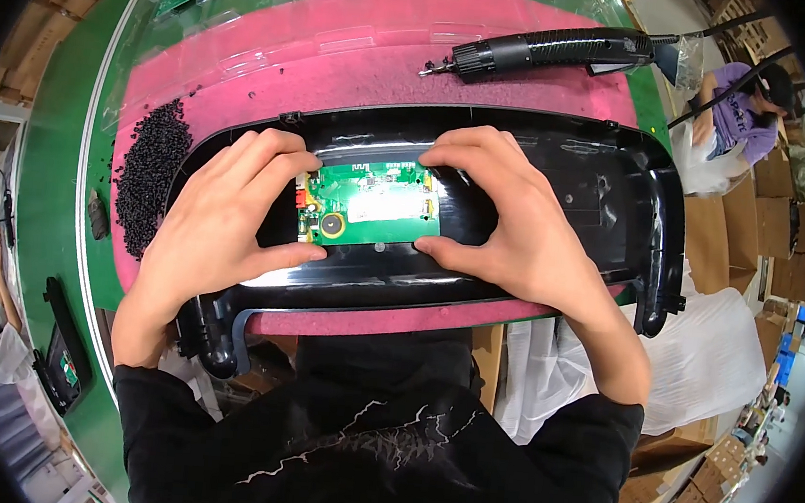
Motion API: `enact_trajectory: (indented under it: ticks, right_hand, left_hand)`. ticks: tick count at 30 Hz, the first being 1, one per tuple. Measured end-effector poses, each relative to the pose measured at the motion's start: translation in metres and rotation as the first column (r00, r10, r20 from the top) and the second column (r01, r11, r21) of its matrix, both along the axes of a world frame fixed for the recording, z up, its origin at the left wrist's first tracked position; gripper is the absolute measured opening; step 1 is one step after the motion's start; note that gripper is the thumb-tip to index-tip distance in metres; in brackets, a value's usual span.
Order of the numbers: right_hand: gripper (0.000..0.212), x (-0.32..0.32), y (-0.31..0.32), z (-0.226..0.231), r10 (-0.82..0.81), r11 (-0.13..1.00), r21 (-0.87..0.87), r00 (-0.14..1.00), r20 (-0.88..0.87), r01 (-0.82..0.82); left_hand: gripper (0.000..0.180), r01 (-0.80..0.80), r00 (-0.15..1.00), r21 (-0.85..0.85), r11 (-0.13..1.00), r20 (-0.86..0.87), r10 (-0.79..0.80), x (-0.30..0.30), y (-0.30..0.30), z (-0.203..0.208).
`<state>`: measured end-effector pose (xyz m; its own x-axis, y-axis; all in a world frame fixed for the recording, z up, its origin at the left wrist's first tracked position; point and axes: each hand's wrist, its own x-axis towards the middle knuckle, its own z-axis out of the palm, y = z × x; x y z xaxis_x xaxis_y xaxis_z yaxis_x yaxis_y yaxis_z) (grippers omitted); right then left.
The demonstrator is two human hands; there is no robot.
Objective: Installing a circuit board into a plastic housing and securing it with an electric screwdriver.
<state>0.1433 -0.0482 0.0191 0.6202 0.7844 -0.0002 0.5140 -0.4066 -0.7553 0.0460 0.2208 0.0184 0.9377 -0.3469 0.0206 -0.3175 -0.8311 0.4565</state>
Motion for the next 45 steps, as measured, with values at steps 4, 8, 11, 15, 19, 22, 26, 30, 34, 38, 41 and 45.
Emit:
enact_trajectory:
  ticks: [4,8,11,15,19,22,26,30,34,38,41,45]
  right_hand:
    - [0.06,0.0,0.003,0.001,-0.005,1.0,-0.012,1.0,-0.001,0.005]
    - [0.058,0.001,0.006,0.002,0.001,1.0,-0.021,1.0,0.021,0.0]
    - [0.057,0.002,0.009,0.002,0.016,1.0,-0.02,0.999,0.037,-0.015]
    - [0.055,-0.001,0.012,0.009,-0.028,0.998,-0.05,1.0,0.001,0.028]
    - [0.065,-0.005,0.017,0.014,-0.038,0.992,-0.123,0.999,-0.012,0.037]
    - [0.078,-0.003,0.013,0.024,-0.065,0.996,-0.074,0.989,-0.13,0.056]
    - [0.055,0.039,-0.027,0.022,-0.51,0.848,0.147,0.86,-0.034,0.509]
    - [0.041,0.14,-0.132,0.0,-0.536,0.372,0.333,0.494,-0.685,0.866]
    - [0.012,0.17,-0.111,0.006,-0.303,0.578,0.188,0.422,-0.854,0.794]
    - [0.018,0.157,-0.054,0.029,-0.379,0.588,0.269,0.553,-0.742,0.763]
    - [0.025,0.138,0.009,0.033,-0.382,0.527,0.578,0.781,-0.494,0.623]
    - [0.032,0.09,0.059,0.016,-0.114,0.626,0.517,0.724,-0.68,0.584]
  left_hand:
    - [0.067,0.003,0.999,0.014,1.0,-0.038,-0.003,0.002,0.001,0.003]
    - [0.067,0.018,0.999,-0.009,1.0,-0.045,-0.019,0.003,0.004,0.004]
    - [0.066,0.028,0.999,-0.008,1.0,-0.024,-0.028,0.002,0.006,0.002]
    - [0.064,0.063,0.998,-0.011,0.998,0.027,-0.063,0.002,0.008,-0.001]
    - [0.066,0.058,0.998,-0.069,0.996,0.044,-0.055,-0.002,0.013,-0.005]
    - [0.06,0.012,0.992,-0.136,0.991,0.125,0.005,-0.005,0.019,-0.007]
    - [0.023,-0.186,0.935,-0.343,0.921,0.225,0.273,0.002,0.051,-0.005]
    - [0.019,-0.409,0.888,-0.12,0.905,0.175,0.425,0.002,0.095,-0.006]
    - [0.018,-0.458,0.887,0.017,0.889,0.08,0.456,-0.004,0.109,-0.018]
    - [0.014,-0.451,0.892,0.054,0.891,0.036,0.45,0.004,0.112,-0.019]
    - [0.01,-0.44,0.897,0.056,0.896,0.065,0.436,0.004,0.113,-0.022]
    - [0.01,-0.439,0.89,-0.027,0.898,0.121,0.439,0.005,0.113,-0.019]
